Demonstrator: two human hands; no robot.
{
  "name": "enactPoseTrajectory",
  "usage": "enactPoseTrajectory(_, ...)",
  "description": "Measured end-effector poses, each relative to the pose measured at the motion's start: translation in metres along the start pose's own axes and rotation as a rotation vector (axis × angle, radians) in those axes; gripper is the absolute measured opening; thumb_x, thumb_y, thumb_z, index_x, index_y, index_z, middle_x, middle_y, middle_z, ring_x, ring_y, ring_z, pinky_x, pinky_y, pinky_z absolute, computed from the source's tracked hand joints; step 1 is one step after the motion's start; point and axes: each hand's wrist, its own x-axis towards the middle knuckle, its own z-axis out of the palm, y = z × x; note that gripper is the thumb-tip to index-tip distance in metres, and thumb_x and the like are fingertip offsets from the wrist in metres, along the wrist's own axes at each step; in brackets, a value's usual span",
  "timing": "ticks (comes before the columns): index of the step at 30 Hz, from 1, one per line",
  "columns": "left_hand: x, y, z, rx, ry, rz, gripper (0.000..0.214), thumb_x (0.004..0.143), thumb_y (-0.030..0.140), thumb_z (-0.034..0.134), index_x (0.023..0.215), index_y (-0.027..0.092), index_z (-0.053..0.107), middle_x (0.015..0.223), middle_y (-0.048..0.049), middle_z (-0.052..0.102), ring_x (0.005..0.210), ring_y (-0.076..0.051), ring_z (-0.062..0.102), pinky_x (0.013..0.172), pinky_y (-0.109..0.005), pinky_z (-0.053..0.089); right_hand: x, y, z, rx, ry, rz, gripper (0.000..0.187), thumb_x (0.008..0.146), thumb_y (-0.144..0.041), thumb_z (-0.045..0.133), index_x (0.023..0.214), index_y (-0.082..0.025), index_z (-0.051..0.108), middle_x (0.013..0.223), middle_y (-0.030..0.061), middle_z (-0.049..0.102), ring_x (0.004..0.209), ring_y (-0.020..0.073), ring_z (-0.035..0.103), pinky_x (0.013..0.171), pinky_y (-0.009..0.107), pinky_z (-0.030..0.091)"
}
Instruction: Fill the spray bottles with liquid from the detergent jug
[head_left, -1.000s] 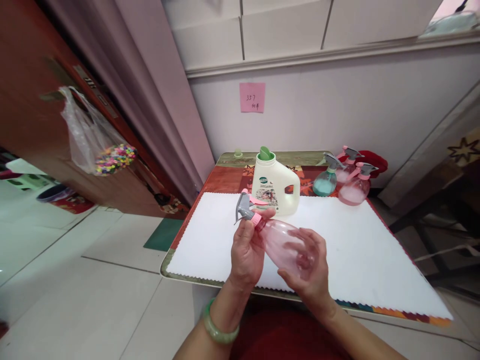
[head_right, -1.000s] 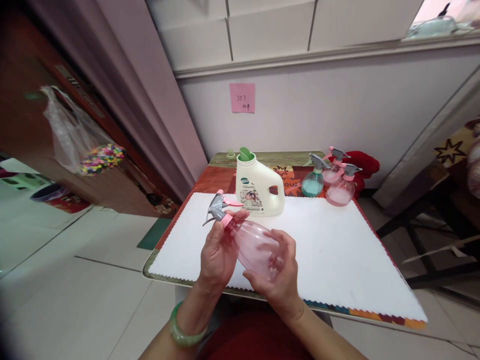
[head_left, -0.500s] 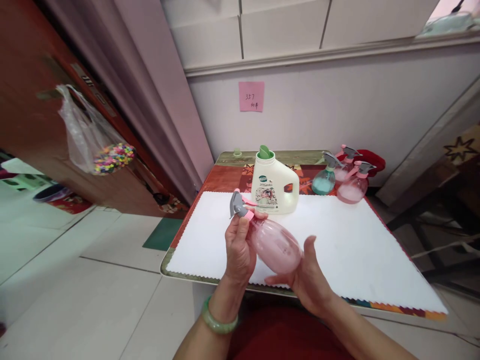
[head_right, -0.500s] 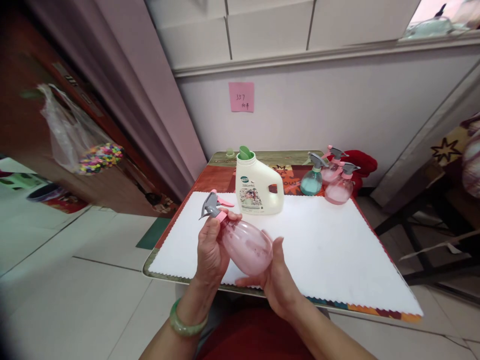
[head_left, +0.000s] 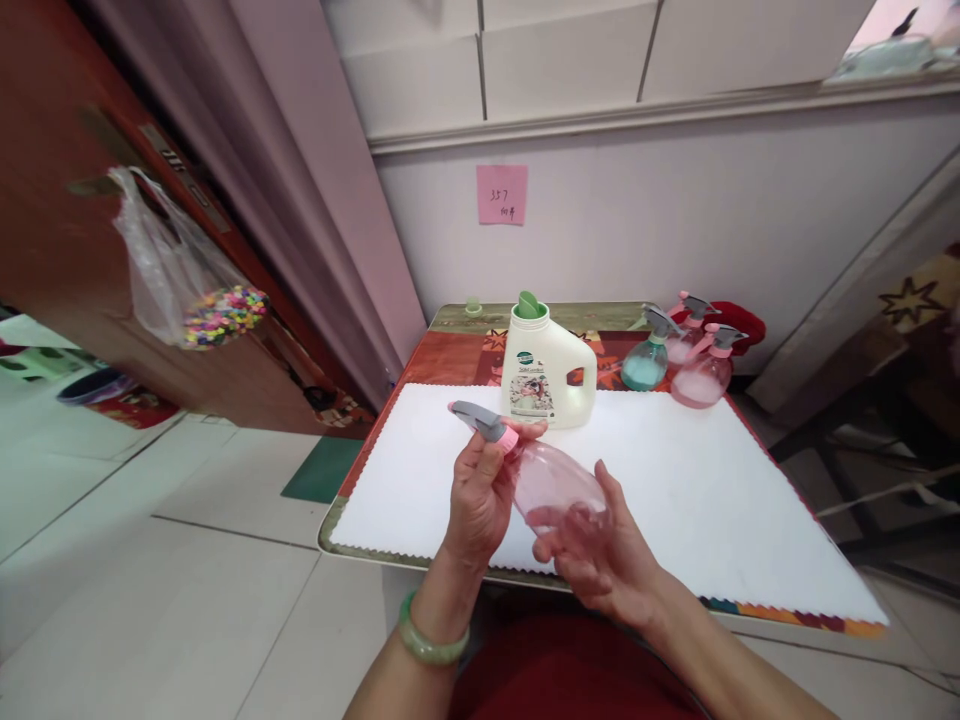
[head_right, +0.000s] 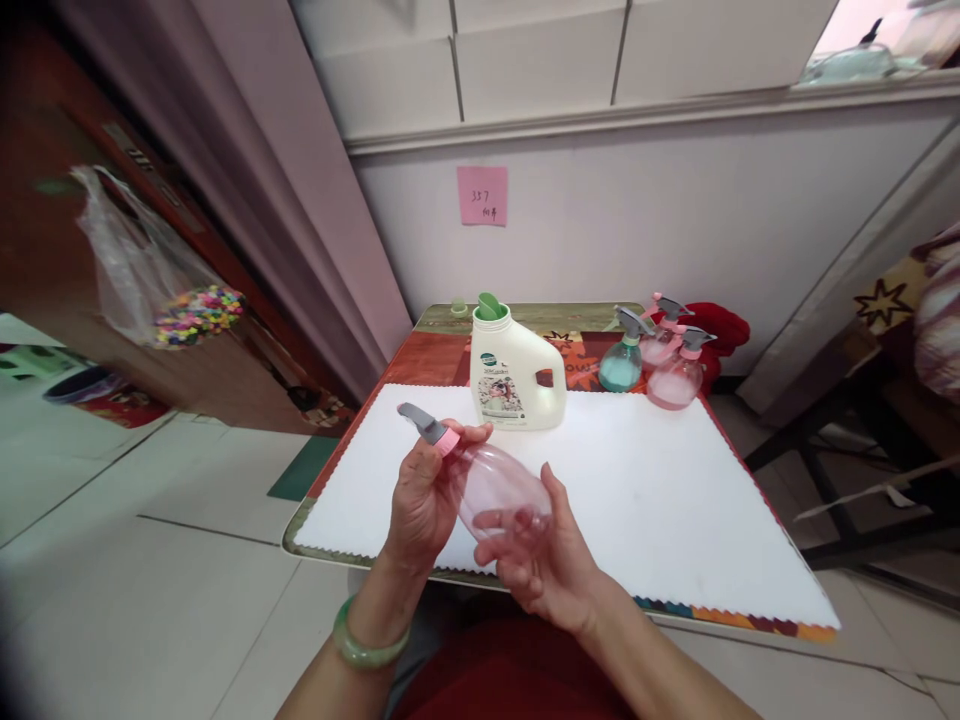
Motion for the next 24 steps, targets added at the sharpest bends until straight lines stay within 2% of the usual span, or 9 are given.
enactPoseTrajectory(2, -0.001, 0.001, 0.0, 0.015, -0.018, 0.008, 0.032, 0.084, 0.044, 0.079, 0.102, 0.017, 0.078, 0.095, -0.0096, 0.078, 0.106, -0.028, 0.073, 0.11, -0.046, 0.046, 0.002, 0.0, 0.001, 0.074, -0.101, 0.15, 0.1, 0.074, -0.1, 0.032, 0.101, -0.009, 0.066, 0.073, 0.0123, 0.073, 0.032, 0.0041, 0.041, 0.028, 0.015, 0.028)
enactPoseTrajectory(4, 0.0, 0.001, -0.002, 0.02, 0.016, 0.029, 0.031, 0.085, 0.044, 0.077, 0.1, 0.017, 0.078, 0.093, -0.0084, 0.077, 0.103, -0.027, 0.073, 0.109, -0.045, 0.047, 0.006, 0.004, 0.001, -0.002, -0.051, 0.101, 0.103, 0.075, -0.1, 0.027, 0.106, -0.01, 0.065, 0.079, 0.0148, 0.074, 0.038, 0.0089, 0.052, 0.031, 0.018, 0.037)
enactPoseTrajectory(7, 0.001, -0.001, -0.007, 0.044, 0.142, 0.072, 0.028, 0.085, 0.043, 0.077, 0.098, 0.017, 0.077, 0.09, -0.0062, 0.076, 0.096, -0.024, 0.073, 0.104, -0.042, 0.049, 0.013, 0.013, 0.001, -0.337, 0.239, -0.379, 0.09, 0.075, -0.092, 0.052, 0.128, -0.019, 0.057, 0.108, 0.0147, 0.073, 0.071, 0.0202, 0.071, 0.051, 0.029, 0.058)
enactPoseTrajectory(9, 0.001, -0.003, -0.009, 0.075, 0.194, 0.071, 0.028, 0.084, 0.041, 0.078, 0.097, 0.017, 0.077, 0.089, -0.006, 0.075, 0.093, -0.023, 0.073, 0.1, -0.04, 0.05, 0.016, 0.017, -0.001, -0.654, 0.365, -0.738, 0.095, 0.062, -0.074, 0.082, 0.138, -0.026, 0.05, 0.129, 0.0131, 0.066, 0.09, 0.0239, 0.072, 0.068, 0.035, 0.063)
enactPoseTrajectory(11, 0.001, -0.004, -0.011, 0.09, 0.187, 0.041, 0.029, 0.084, 0.042, 0.078, 0.098, 0.017, 0.076, 0.089, -0.0069, 0.076, 0.092, -0.022, 0.073, 0.097, -0.038, 0.051, 0.018, 0.019, -0.005, -0.913, 0.407, -0.902, 0.1, 0.053, -0.056, 0.094, 0.138, -0.027, 0.049, 0.135, 0.0131, 0.062, 0.101, 0.0264, 0.07, 0.079, 0.038, 0.062)
enactPoseTrajectory(15, 0.001, -0.004, -0.012, 0.094, 0.131, 0.017, 0.033, 0.083, 0.047, 0.078, 0.095, 0.016, 0.076, 0.085, -0.0072, 0.075, 0.091, -0.023, 0.073, 0.097, -0.039, 0.051, 0.021, 0.021, -0.009, -0.942, 0.331, -0.871, 0.078, 0.065, -0.057, 0.086, 0.127, -0.022, 0.054, 0.121, 0.0114, 0.068, 0.102, 0.0271, 0.07, 0.084, 0.039, 0.06)
enactPoseTrajectory(18, 0.001, -0.008, -0.013, 0.137, 0.165, 0.03, 0.035, 0.085, 0.049, 0.076, 0.098, 0.017, 0.076, 0.089, -0.0074, 0.076, 0.096, -0.024, 0.072, 0.099, -0.038, 0.05, 0.026, 0.026, -0.013, -0.874, 0.288, -0.844, 0.076, 0.067, -0.06, 0.084, 0.125, -0.022, 0.054, 0.119, 0.0111, 0.069, 0.1, 0.0268, 0.07, 0.084, 0.038, 0.06)
enactPoseTrajectory(21, -0.006, -0.017, -0.014, 0.225, 0.173, -0.042, 0.047, 0.087, 0.057, 0.071, 0.107, 0.016, 0.074, 0.108, -0.012, 0.075, 0.104, -0.025, 0.069, 0.096, -0.037, 0.05, 0.034, 0.033, -0.021, -0.9, 0.441, -0.919, 0.08, 0.067, -0.056, 0.086, 0.131, -0.023, 0.05, 0.127, 0.0124, 0.065, 0.11, 0.029, 0.068, 0.092, 0.042, 0.059)
enactPoseTrajectory(24, -0.022, -0.03, -0.013, 0.287, 0.16, -0.176, 0.059, 0.072, 0.054, 0.085, 0.115, 0.018, 0.067, 0.114, -0.0127, 0.072, 0.102, -0.027, 0.069, 0.089, -0.039, 0.054, 0.041, 0.036, -0.03, -0.953, 0.551, -1.002, 0.086, 0.071, -0.051, 0.085, 0.14, -0.023, 0.042, 0.139, 0.016, 0.058, 0.124, 0.0318, 0.063, 0.102, 0.048, 0.055)
